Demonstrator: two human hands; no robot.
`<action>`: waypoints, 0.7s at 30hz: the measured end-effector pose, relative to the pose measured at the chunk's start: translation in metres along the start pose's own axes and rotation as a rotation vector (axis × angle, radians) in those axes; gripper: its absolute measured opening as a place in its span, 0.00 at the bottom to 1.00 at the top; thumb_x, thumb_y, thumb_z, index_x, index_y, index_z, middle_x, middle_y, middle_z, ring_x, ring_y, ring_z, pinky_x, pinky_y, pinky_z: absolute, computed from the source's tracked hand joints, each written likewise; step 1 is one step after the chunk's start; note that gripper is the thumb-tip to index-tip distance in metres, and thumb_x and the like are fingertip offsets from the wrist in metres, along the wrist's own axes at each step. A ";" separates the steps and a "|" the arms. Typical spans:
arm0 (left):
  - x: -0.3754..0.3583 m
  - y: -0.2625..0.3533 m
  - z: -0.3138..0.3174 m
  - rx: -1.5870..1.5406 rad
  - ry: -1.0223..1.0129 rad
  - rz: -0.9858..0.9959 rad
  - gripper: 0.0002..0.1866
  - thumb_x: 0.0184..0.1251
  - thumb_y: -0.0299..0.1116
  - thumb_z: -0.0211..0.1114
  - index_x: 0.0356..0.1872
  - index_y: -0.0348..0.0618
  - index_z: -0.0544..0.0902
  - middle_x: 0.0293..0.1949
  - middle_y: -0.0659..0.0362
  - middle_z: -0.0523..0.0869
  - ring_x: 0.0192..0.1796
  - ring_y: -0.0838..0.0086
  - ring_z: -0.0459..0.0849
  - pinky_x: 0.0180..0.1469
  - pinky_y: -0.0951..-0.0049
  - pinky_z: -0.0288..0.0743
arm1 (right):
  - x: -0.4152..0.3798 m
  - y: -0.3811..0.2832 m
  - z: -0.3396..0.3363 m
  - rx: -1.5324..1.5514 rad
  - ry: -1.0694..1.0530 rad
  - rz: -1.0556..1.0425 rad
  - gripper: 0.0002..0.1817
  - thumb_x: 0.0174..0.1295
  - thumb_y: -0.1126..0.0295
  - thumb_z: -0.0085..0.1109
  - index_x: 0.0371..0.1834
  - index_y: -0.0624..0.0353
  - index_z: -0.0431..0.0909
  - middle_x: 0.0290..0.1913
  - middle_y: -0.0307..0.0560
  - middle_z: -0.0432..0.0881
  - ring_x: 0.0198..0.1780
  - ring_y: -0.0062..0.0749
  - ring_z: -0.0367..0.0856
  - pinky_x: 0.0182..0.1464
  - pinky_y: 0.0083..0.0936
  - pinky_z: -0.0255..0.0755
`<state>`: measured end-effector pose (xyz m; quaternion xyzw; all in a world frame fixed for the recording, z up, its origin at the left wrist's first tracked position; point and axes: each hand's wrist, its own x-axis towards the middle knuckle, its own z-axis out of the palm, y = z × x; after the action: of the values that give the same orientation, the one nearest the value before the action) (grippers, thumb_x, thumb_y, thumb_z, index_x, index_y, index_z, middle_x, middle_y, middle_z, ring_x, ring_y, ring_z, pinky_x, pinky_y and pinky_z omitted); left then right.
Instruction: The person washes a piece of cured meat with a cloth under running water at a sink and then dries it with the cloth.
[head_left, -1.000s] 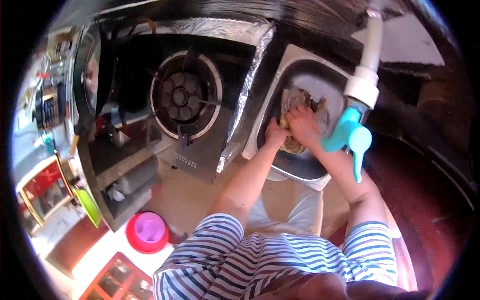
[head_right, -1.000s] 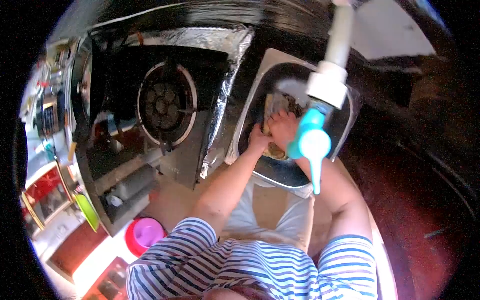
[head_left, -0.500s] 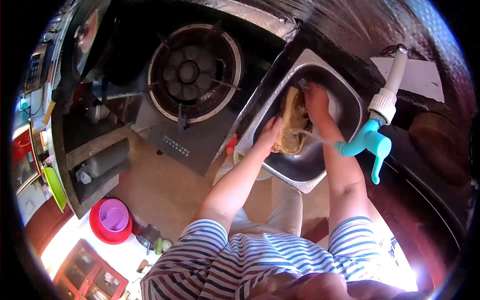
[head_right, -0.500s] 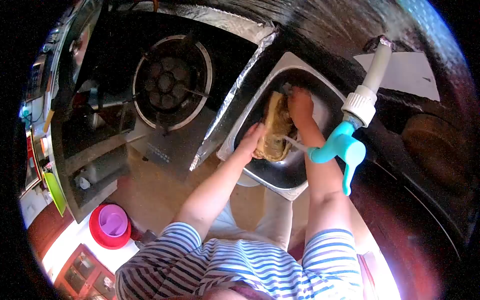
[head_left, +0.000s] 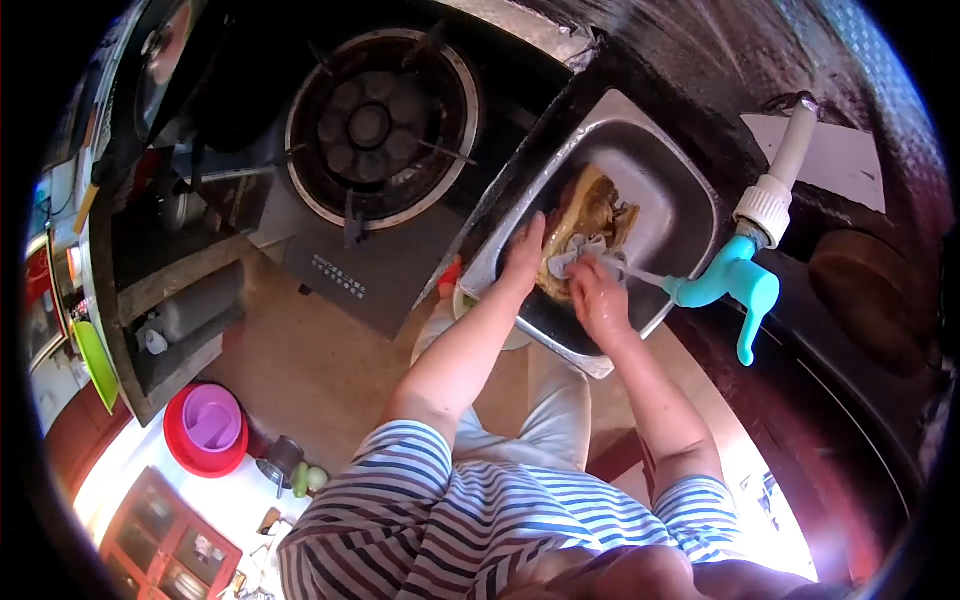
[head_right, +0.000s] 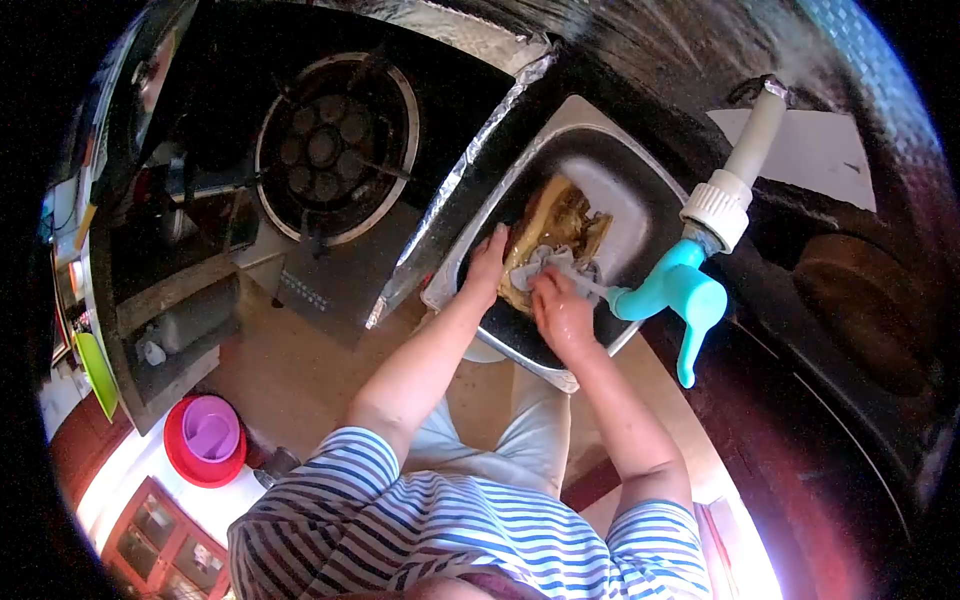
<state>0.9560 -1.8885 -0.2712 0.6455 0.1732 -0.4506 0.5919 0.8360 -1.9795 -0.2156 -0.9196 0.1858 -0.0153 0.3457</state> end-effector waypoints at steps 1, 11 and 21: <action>-0.005 0.003 0.003 -0.003 -0.001 -0.002 0.30 0.68 0.53 0.48 0.51 0.31 0.75 0.49 0.52 0.78 0.50 0.71 0.74 0.54 0.74 0.65 | 0.007 0.018 0.002 -0.052 0.022 -0.013 0.14 0.49 0.76 0.55 0.41 0.54 0.76 0.43 0.52 0.77 0.41 0.51 0.77 0.41 0.38 0.73; -0.027 0.013 0.006 -0.215 -0.344 0.065 0.34 0.57 0.34 0.64 0.65 0.41 0.61 0.59 0.57 0.71 0.58 0.74 0.70 0.60 0.76 0.61 | 0.140 0.042 -0.042 0.248 0.376 0.273 0.11 0.58 0.69 0.52 0.41 0.59 0.79 0.37 0.55 0.81 0.39 0.46 0.80 0.42 0.32 0.72; -0.001 -0.010 -0.001 0.259 -0.164 0.245 0.43 0.45 0.26 0.70 0.65 0.36 0.59 0.58 0.53 0.72 0.58 0.72 0.70 0.60 0.75 0.62 | 0.067 -0.007 -0.004 0.016 -0.108 -0.220 0.06 0.53 0.73 0.53 0.33 0.58 0.78 0.43 0.47 0.79 0.45 0.47 0.75 0.44 0.37 0.71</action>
<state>0.9476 -1.8848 -0.2765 0.6936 -0.0148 -0.4446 0.5666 0.8997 -2.0002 -0.2146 -0.9312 0.0646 -0.0050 0.3586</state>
